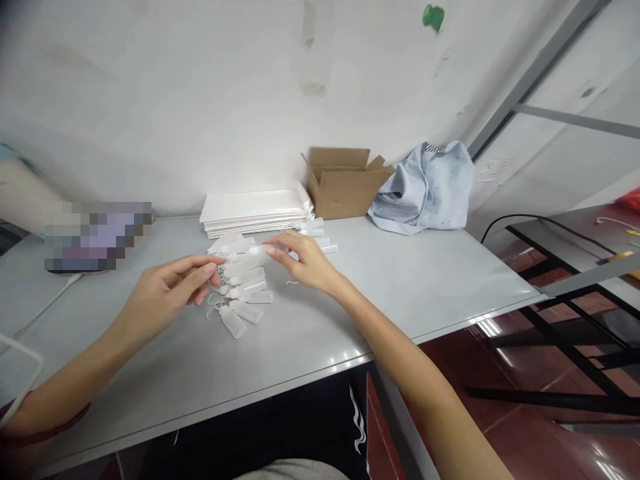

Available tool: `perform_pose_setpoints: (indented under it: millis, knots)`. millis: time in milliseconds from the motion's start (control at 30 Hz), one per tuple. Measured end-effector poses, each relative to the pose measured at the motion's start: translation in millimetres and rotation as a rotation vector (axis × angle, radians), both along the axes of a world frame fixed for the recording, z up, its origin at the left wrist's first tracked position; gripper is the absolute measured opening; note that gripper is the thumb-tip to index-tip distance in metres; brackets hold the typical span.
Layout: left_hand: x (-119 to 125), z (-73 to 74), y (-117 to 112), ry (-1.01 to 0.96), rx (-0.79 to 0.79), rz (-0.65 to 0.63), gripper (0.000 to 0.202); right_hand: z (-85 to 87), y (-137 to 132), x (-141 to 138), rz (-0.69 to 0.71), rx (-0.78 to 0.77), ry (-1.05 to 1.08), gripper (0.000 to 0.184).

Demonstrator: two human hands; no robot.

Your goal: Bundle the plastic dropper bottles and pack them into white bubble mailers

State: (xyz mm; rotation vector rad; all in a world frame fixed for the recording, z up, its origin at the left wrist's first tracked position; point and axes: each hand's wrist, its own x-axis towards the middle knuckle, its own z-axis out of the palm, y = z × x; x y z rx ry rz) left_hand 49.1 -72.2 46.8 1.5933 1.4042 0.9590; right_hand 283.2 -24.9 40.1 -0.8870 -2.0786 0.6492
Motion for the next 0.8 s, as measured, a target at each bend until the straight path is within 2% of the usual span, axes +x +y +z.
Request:
perform_pose_setpoints:
  millis: [233, 400, 800]
  knots:
    - [-0.5, 2.9, -1.7, 0.062, -0.033, -0.081, 0.032, 4.4, -5.1, -2.6, 0.017, -0.024, 0.015, 0.024]
    - [2.4, 7.9, -2.8, 0.018, -0.086, -0.138, 0.021, 6.9, -7.4, -3.3, 0.031, -0.050, 0.026, 0.022]
    - [4.3, 7.9, -4.1, -0.061, -0.052, -0.116, 0.017, 8.9, -10.1, -4.1, 0.051, -0.063, 0.003, 0.019]
